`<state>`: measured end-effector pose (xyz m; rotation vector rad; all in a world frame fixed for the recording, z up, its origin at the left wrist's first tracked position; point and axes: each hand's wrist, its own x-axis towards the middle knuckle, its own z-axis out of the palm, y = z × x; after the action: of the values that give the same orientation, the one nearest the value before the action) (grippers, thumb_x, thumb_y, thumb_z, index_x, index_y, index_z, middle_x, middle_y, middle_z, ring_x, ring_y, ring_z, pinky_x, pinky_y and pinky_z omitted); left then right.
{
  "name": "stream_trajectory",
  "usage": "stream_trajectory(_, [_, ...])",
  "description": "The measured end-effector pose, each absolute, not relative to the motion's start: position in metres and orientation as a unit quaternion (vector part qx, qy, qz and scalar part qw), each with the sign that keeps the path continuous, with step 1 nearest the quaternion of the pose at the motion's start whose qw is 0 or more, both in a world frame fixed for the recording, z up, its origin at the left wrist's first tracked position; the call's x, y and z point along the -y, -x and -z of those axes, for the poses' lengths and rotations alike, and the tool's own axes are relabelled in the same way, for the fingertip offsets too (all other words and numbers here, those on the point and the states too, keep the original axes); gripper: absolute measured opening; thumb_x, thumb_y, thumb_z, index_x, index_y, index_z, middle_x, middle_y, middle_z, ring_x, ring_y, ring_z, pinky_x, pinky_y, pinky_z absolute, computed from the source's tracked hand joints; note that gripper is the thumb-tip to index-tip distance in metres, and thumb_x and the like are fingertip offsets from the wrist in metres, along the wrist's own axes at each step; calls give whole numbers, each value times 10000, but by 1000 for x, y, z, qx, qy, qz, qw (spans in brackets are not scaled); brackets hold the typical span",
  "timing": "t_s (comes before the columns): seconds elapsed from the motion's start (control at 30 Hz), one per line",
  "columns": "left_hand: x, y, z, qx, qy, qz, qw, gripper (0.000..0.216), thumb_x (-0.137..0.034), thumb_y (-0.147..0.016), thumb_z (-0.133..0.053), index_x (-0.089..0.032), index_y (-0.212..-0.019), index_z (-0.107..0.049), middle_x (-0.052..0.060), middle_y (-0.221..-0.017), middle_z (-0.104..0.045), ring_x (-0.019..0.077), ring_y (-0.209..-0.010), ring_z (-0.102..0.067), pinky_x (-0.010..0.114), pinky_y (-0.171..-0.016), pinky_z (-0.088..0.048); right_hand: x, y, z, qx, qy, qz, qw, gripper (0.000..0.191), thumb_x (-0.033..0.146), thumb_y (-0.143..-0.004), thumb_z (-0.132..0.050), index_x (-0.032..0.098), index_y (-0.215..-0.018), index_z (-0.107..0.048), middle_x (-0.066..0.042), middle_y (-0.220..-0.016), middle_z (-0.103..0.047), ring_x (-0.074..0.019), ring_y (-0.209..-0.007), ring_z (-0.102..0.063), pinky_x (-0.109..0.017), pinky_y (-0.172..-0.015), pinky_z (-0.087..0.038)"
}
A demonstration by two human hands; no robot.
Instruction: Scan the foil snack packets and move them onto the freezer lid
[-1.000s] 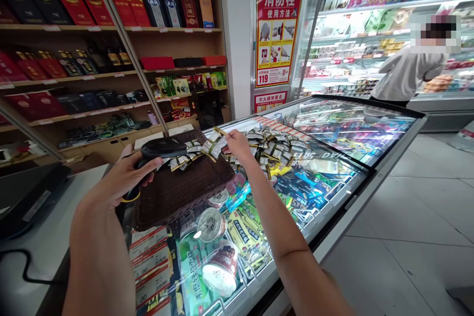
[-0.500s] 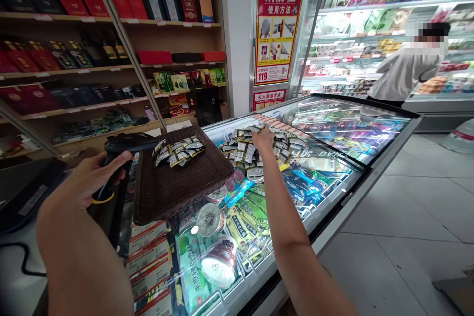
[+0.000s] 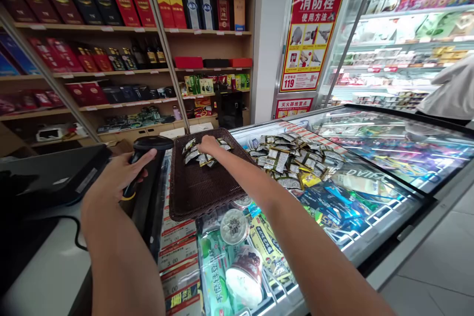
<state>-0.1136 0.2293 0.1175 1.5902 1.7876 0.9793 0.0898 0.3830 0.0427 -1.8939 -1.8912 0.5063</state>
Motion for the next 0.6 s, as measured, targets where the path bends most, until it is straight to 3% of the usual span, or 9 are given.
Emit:
stream_trajectory(0.07, [-231,120,-115,-657,-585,-380,285,550,-725,-654,-693,-201,-806,-623,-33,-577,-590,156,-612,-562,244,-552,-440,-397,-69,-34,650,705,-183,218,397,345,-814,-694,77,-1107,-702,-242,-1252,-641,-328,-1191,-598,-320,-899,-475])
stream_trajectory(0.17, [-232,126,-112,-656,-573,-395,292,543,-715,-640,-709,-198,-785,-625,-22,-578,-597,157,-597,-561,251,-553,-442,-407,-54,-23,608,727,-212,237,345,261,-791,-705,68,-1077,-705,-257,-1234,-648,-339,-1189,-602,-329,-875,-494])
stream_trajectory(0.3, [-236,126,-108,-645,-578,-408,290,551,-722,-618,-716,-199,-773,-637,-13,-568,-583,172,-569,-554,272,-530,-429,-402,-61,-27,600,710,-267,256,133,180,-812,-641,88,-882,-706,-203,-1020,-727,-288,-939,-705,-289,-724,-529])
stream_trajectory(0.43, [-236,115,-110,-628,-613,-391,278,542,-733,-633,-694,-207,-720,-599,-9,-585,-589,171,-556,-548,269,-510,-391,-363,-108,-43,554,629,-360,410,110,205,-855,-579,136,-774,-606,-133,-934,-715,-211,-744,-690,-262,-587,-536])
stream_trajectory(0.6, [-223,84,-123,-596,-668,-331,299,542,-763,-680,-635,-231,-751,-562,-40,-541,-565,147,-525,-515,241,-496,-344,-289,-193,-50,440,530,-473,550,104,195,-879,-526,169,-778,-525,-39,-800,-665,-146,-632,-645,-284,-598,-575])
